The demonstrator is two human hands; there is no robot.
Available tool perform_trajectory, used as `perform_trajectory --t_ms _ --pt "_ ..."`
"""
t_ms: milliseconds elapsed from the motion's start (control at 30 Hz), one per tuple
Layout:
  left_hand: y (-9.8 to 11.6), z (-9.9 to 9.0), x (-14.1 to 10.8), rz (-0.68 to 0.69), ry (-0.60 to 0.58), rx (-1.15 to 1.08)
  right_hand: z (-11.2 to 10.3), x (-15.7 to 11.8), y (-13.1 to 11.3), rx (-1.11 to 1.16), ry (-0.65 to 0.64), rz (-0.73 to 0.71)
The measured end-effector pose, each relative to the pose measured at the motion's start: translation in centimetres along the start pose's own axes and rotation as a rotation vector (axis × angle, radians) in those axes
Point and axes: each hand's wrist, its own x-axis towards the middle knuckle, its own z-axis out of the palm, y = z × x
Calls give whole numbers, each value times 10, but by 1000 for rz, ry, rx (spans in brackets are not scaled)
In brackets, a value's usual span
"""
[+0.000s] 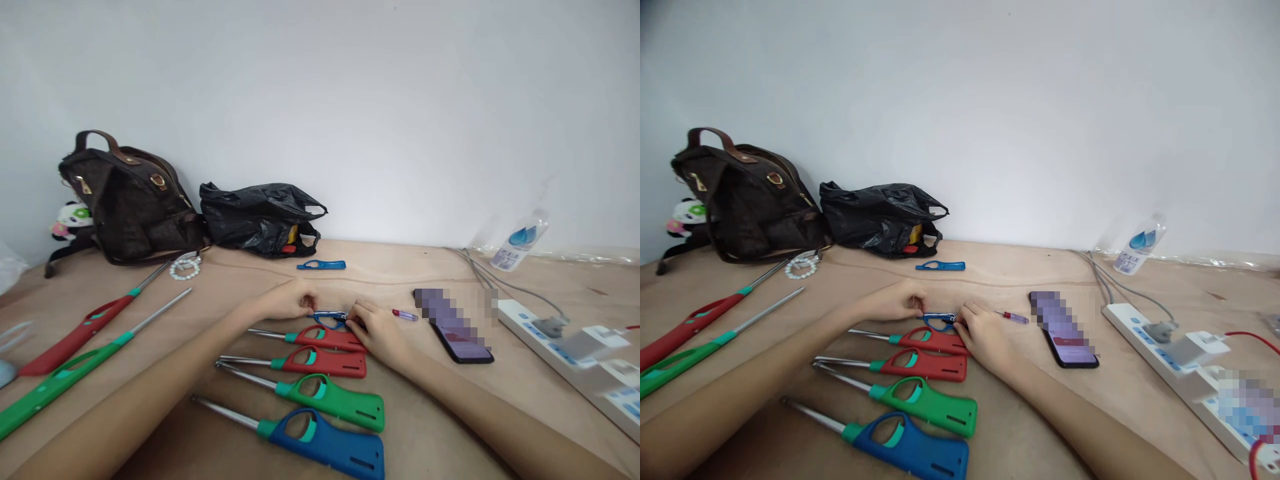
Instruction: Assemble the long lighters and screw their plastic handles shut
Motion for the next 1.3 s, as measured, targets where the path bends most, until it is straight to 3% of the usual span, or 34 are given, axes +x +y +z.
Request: perform_trajectory --t_ms 600,967,1300 --pt "-2 2 0 18 -58 211 0 0 -2 8 -10 11" --pt "-6 12 3 30 -50 410 -2 1 -4 26 -16 18" --pt "1 8 5 -153 -68 164 -3 1 -4 12 -19 26"
